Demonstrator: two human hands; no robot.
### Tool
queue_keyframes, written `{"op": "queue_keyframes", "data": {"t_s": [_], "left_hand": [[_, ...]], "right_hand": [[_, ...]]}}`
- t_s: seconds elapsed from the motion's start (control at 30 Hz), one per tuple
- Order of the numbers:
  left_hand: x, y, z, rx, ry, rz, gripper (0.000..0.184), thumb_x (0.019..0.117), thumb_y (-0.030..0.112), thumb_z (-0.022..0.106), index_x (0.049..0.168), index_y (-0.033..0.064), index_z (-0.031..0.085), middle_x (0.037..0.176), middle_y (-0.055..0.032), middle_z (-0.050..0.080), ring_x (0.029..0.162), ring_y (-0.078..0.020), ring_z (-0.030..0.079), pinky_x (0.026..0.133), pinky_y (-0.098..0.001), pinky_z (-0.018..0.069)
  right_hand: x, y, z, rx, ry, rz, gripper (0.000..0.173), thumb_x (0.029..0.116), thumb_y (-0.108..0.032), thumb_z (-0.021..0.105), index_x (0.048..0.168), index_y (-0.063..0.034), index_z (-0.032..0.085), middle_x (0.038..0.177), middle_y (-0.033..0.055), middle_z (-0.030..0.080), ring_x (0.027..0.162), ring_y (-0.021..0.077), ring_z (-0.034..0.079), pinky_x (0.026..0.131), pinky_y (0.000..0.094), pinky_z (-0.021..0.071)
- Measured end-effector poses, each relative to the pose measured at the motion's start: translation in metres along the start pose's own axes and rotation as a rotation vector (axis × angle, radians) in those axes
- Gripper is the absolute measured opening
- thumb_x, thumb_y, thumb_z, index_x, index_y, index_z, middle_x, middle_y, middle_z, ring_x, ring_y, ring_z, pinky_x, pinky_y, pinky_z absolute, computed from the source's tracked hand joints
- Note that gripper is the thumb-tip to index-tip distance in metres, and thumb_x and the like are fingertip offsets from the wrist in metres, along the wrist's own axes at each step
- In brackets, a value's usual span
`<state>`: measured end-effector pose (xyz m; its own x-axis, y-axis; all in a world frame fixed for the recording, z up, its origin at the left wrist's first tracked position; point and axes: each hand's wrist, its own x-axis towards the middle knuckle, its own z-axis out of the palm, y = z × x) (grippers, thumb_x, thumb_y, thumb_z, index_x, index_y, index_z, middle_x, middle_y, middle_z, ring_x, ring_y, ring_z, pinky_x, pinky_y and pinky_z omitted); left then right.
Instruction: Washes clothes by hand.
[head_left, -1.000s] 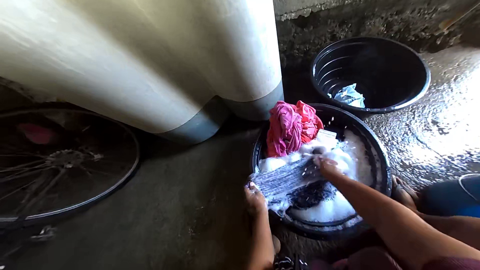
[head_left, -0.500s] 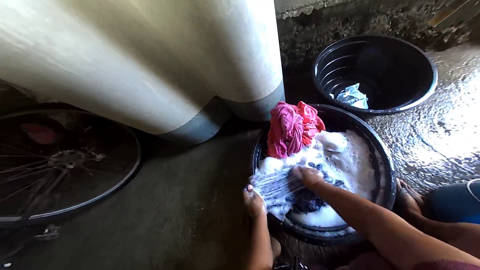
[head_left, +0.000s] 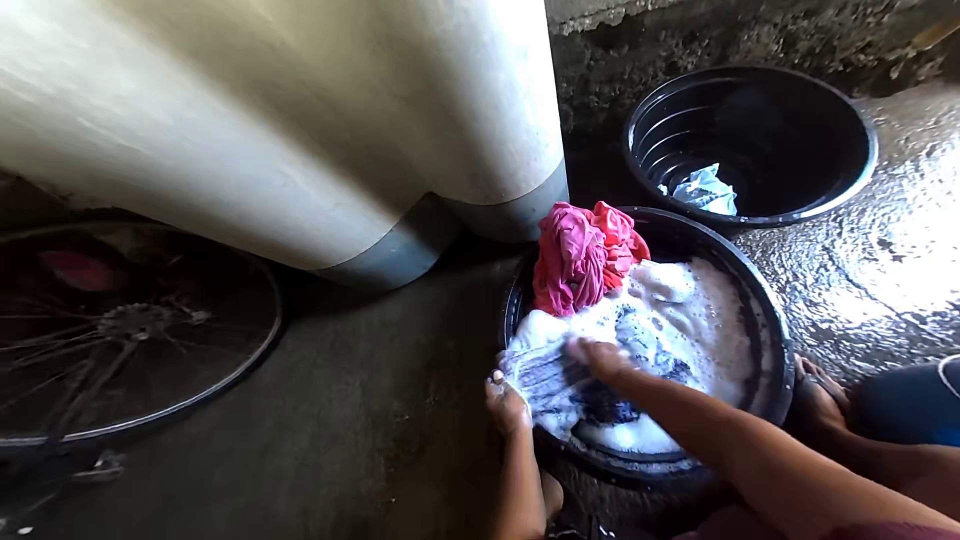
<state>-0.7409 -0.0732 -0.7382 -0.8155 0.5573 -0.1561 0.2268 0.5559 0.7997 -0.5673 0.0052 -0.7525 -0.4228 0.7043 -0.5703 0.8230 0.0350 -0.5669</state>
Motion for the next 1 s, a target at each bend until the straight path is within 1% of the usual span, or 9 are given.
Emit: {"op": "queue_keyframes", "data": {"t_s": [0.13, 0.33, 0.4, 0.57, 0.67, 0.73, 0.87, 0.93, 1.0], "left_hand": [[-0.001, 0.004, 0.003, 0.038, 0.017, -0.01, 0.044, 0.1118, 0.023, 0.039, 0.14, -0.0088, 0.051, 0.134, -0.0307, 0.059, 0.129, -0.0394, 0.056, 0.112, -0.0534, 0.0396], [0.001, -0.02, 0.001, -0.009, -0.076, 0.06, 0.046, 0.1088, 0.019, 0.045, 0.144, -0.0106, 0.045, 0.141, -0.0313, 0.053, 0.133, -0.0386, 0.052, 0.114, -0.0498, 0.0394], [0.0, -0.022, -0.002, -0.116, -0.1, 0.02, 0.047, 0.1079, 0.015, 0.046, 0.147, -0.0099, 0.041, 0.144, -0.0305, 0.05, 0.136, -0.0368, 0.049, 0.116, -0.0473, 0.037], [0.001, 0.004, -0.001, 0.02, 0.004, -0.056, 0.048, 0.1123, 0.028, 0.037, 0.142, -0.0079, 0.05, 0.136, -0.0304, 0.058, 0.131, -0.039, 0.054, 0.113, -0.0526, 0.0383], [-0.001, 0.004, 0.0, 0.046, 0.015, -0.058, 0.048, 0.1124, 0.028, 0.037, 0.141, -0.008, 0.051, 0.137, -0.0307, 0.057, 0.132, -0.0397, 0.054, 0.114, -0.0523, 0.037], [-0.001, 0.006, -0.001, 0.047, 0.022, -0.053, 0.048, 0.1124, 0.026, 0.037, 0.141, -0.0092, 0.05, 0.137, -0.0313, 0.057, 0.133, -0.04, 0.053, 0.115, -0.0519, 0.036], [0.0, -0.005, -0.001, -0.063, 0.002, -0.01, 0.044, 0.1115, 0.02, 0.039, 0.139, -0.0118, 0.05, 0.133, -0.0318, 0.058, 0.127, -0.0377, 0.057, 0.111, -0.0491, 0.0419], [0.003, -0.01, 0.0, -0.194, -0.03, -0.024, 0.044, 0.1119, 0.021, 0.036, 0.14, -0.0106, 0.047, 0.134, -0.029, 0.057, 0.125, -0.0328, 0.056, 0.11, -0.0453, 0.0429], [0.003, -0.005, -0.001, -0.112, 0.001, -0.048, 0.045, 0.1118, 0.023, 0.038, 0.14, -0.0099, 0.05, 0.134, -0.03, 0.058, 0.127, -0.0357, 0.057, 0.112, -0.0486, 0.0414]], "right_hand": [[-0.013, 0.033, -0.045, -0.023, 0.154, 0.32, 0.051, 0.1025, -0.014, 0.053, 0.151, -0.0033, 0.043, 0.14, 0.0278, 0.058, 0.13, 0.0467, 0.056, 0.104, 0.0654, 0.0445], [-0.041, -0.088, -0.005, 0.268, -0.028, -0.353, 0.045, 0.0995, -0.015, 0.064, 0.14, 0.0021, 0.054, 0.123, 0.0291, 0.066, 0.118, 0.0434, 0.064, 0.103, 0.0598, 0.0481], [-0.026, -0.09, 0.015, 0.251, -0.081, -0.402, 0.046, 0.0974, -0.016, 0.067, 0.138, 0.0028, 0.055, 0.123, 0.0292, 0.066, 0.118, 0.0437, 0.064, 0.104, 0.0603, 0.0475], [-0.005, 0.031, -0.01, -0.049, 0.067, 0.132, 0.049, 0.1036, -0.015, 0.052, 0.15, -0.0023, 0.047, 0.14, 0.0285, 0.058, 0.13, 0.0492, 0.055, 0.106, 0.0674, 0.043], [-0.016, 0.055, -0.045, -0.027, 0.204, 0.332, 0.05, 0.1039, -0.018, 0.052, 0.152, -0.0043, 0.044, 0.144, 0.0258, 0.056, 0.133, 0.0457, 0.054, 0.105, 0.066, 0.0436], [-0.031, 0.022, -0.055, 0.051, 0.217, 0.248, 0.049, 0.1029, -0.018, 0.055, 0.15, -0.0043, 0.047, 0.141, 0.0259, 0.058, 0.13, 0.045, 0.056, 0.104, 0.0651, 0.0447], [-0.043, -0.079, -0.016, 0.181, -0.008, -0.204, 0.046, 0.1027, -0.017, 0.059, 0.144, 0.0013, 0.05, 0.128, 0.029, 0.064, 0.121, 0.0446, 0.062, 0.104, 0.0612, 0.0473], [-0.03, -0.09, 0.01, 0.197, -0.09, -0.292, 0.046, 0.0998, -0.016, 0.063, 0.14, 0.0019, 0.052, 0.126, 0.0299, 0.064, 0.121, 0.0453, 0.062, 0.104, 0.0616, 0.0463], [-0.014, -0.055, 0.02, 0.122, -0.091, -0.172, 0.051, 0.0987, -0.015, 0.063, 0.146, -0.0013, 0.05, 0.135, 0.0286, 0.061, 0.127, 0.0458, 0.058, 0.107, 0.0647, 0.0439]]}}
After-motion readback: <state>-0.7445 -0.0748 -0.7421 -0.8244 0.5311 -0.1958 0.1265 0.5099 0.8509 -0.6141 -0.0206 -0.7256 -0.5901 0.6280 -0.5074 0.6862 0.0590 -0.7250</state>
